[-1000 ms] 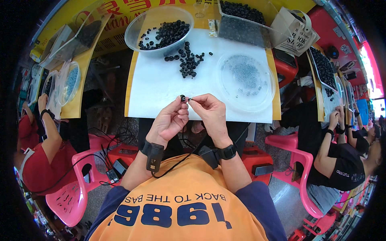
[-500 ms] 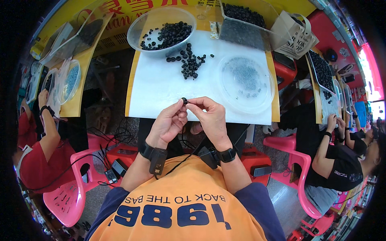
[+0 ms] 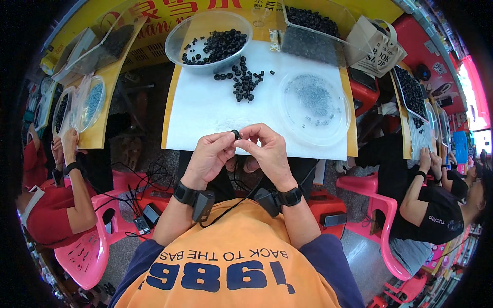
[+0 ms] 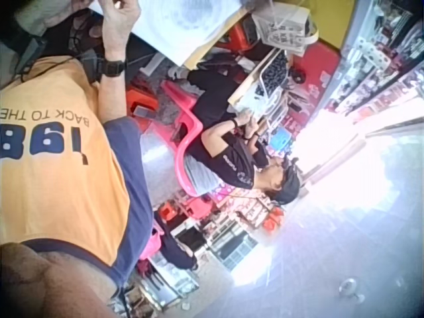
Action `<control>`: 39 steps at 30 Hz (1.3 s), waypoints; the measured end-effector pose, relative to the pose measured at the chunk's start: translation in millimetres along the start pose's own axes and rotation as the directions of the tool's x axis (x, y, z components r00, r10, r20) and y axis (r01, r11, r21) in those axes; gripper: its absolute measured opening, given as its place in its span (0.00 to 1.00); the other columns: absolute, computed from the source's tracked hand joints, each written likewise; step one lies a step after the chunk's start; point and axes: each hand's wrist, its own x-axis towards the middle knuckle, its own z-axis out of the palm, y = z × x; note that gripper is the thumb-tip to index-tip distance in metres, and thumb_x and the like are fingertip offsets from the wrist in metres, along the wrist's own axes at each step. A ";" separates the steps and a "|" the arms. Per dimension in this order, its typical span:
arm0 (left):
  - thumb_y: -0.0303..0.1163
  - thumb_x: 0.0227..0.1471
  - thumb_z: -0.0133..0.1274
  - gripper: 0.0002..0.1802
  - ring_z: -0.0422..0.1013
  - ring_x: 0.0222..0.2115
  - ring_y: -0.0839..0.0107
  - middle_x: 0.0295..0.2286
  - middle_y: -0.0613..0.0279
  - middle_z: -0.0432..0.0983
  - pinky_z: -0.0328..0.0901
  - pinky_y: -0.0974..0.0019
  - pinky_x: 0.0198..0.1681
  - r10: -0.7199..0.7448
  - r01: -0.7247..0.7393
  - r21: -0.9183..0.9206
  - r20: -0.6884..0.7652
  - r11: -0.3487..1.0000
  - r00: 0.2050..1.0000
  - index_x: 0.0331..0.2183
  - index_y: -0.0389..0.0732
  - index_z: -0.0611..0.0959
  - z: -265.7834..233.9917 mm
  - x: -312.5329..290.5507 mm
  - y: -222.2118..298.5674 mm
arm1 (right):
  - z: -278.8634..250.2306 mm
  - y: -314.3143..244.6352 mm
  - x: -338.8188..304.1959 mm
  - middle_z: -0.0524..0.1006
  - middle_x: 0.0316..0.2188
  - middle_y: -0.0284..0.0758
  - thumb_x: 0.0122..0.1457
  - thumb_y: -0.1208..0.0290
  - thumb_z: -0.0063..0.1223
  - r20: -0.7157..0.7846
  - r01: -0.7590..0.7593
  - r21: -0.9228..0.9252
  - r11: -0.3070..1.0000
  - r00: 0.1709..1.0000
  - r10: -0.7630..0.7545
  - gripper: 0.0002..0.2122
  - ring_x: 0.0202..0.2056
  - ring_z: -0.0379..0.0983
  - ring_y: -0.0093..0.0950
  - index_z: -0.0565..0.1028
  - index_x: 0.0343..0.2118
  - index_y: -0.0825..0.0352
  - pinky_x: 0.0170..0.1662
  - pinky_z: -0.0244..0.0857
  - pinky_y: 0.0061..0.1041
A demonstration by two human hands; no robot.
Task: Assembling small black plastic components by hand at a workstation.
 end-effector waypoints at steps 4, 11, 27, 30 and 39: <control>0.31 0.54 0.55 0.09 0.67 0.22 0.80 0.22 0.68 0.73 0.70 0.72 0.30 -0.123 0.123 0.010 0.135 0.992 0.983 0.33 0.34 0.82 -2.5 -4.4 4.7 | -9.9 -2.5 4.8 0.78 0.35 0.29 0.48 0.74 0.63 0.134 0.179 -0.128 0.976 0.978 -0.161 0.14 0.35 0.68 0.18 0.78 0.40 0.65 0.34 0.62 0.17; 0.32 0.54 0.56 0.10 0.67 0.21 0.79 0.20 0.67 0.72 0.71 0.66 0.34 -0.179 0.172 0.062 0.119 0.983 0.977 0.30 0.33 0.82 -4.1 -5.8 1.6 | -17.4 -14.5 2.8 0.79 0.37 0.32 0.49 0.73 0.62 0.338 0.251 -0.237 0.938 0.927 -0.163 0.14 0.34 0.69 0.22 0.78 0.40 0.66 0.38 0.66 0.20; 0.34 0.55 0.54 0.11 0.65 0.21 0.80 0.23 0.67 0.74 0.66 0.77 0.32 -0.292 0.310 -0.137 0.136 0.941 0.947 0.29 0.35 0.81 -6.9 -9.3 -3.8 | -15.0 -21.8 0.0 0.79 0.37 0.34 0.47 0.77 0.62 0.340 0.236 -0.254 0.938 0.929 -0.142 0.14 0.33 0.71 0.24 0.78 0.40 0.68 0.38 0.66 0.21; 0.34 0.56 0.54 0.11 0.65 0.21 0.80 0.23 0.67 0.74 0.66 0.77 0.32 -0.284 0.302 -0.107 0.154 0.947 0.946 0.30 0.34 0.81 -8.4 -10.5 -2.3 | -15.0 -19.9 -1.7 0.79 0.37 0.34 0.47 0.78 0.62 0.341 0.247 -0.254 0.935 0.928 -0.153 0.14 0.33 0.71 0.23 0.78 0.40 0.67 0.38 0.66 0.20; 0.34 0.56 0.54 0.11 0.66 0.20 0.82 0.23 0.68 0.74 0.70 0.70 0.40 -0.271 0.285 -0.102 0.125 0.953 0.954 0.30 0.35 0.81 -12.2 -10.7 -4.5 | -13.7 -18.1 -1.5 0.78 0.38 0.32 0.49 0.77 0.62 0.347 0.143 -0.198 0.970 0.935 -0.067 0.12 0.32 0.70 0.20 0.78 0.39 0.68 0.38 0.64 0.19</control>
